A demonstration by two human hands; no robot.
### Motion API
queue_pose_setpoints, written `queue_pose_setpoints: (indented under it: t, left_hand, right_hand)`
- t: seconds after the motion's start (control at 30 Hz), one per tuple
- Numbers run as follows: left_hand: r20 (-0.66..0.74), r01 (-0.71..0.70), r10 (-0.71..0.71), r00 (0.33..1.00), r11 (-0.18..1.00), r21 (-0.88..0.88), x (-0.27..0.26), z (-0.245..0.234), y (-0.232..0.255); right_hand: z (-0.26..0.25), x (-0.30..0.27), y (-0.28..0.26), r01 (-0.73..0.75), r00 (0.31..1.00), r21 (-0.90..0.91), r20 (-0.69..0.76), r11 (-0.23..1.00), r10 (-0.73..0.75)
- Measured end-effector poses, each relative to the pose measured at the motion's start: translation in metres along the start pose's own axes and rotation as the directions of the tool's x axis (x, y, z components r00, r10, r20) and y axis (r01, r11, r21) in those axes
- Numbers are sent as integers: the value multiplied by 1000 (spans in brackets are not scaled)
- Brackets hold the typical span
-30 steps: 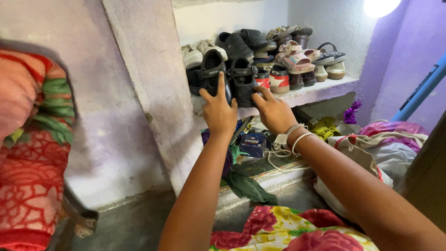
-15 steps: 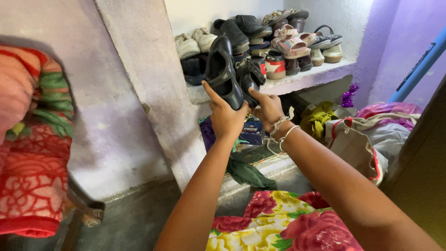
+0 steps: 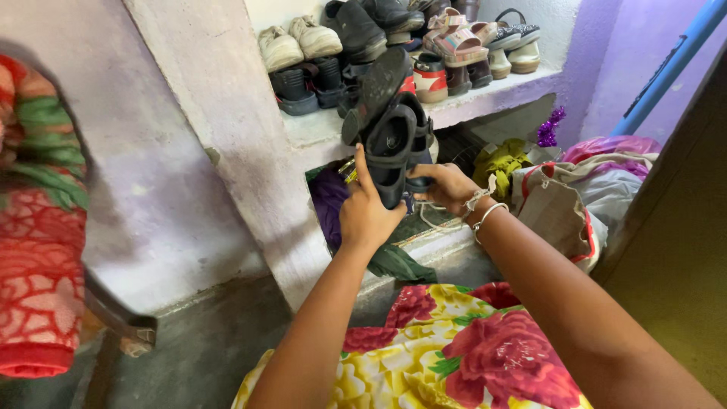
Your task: The person organizes a collection of shoes on a built-in shelf. They pick up various pairs, including sneakers, sandals, and flip-flops, and place them neatly on the shelf.
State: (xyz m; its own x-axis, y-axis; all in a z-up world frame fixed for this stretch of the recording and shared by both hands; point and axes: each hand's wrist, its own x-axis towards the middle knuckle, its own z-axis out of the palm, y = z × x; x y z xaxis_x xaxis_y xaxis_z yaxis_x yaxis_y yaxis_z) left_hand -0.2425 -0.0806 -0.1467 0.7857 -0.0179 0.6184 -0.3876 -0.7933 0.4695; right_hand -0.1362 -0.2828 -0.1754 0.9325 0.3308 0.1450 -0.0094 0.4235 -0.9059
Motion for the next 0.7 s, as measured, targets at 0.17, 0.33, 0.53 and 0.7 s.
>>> queue_pose_setpoints:
  t: [0.17, 0.33, 0.53, 0.7]
  left_hand:
    - [48, -15, 15, 999, 1000, -6, -41, 33, -21]
    - [336, 175, -204, 919, 978, 114, -78, 52, -41]
    - [684, 140, -368, 629, 920, 366, -127, 101, -101]
    - [780, -64, -262, 569, 931, 359, -142, 136, -142]
  right_hand:
    - [-2, -41, 19, -208, 977, -141, -68, 968, 200]
    - [-18, -67, 77, -342, 919, -174, -265, 923, 291]
    - [-91, -59, 217, -680, 733, -510, -494, 526, 468]
    - [-133, -45, 292, -521, 847, -852, -508, 55, 153]
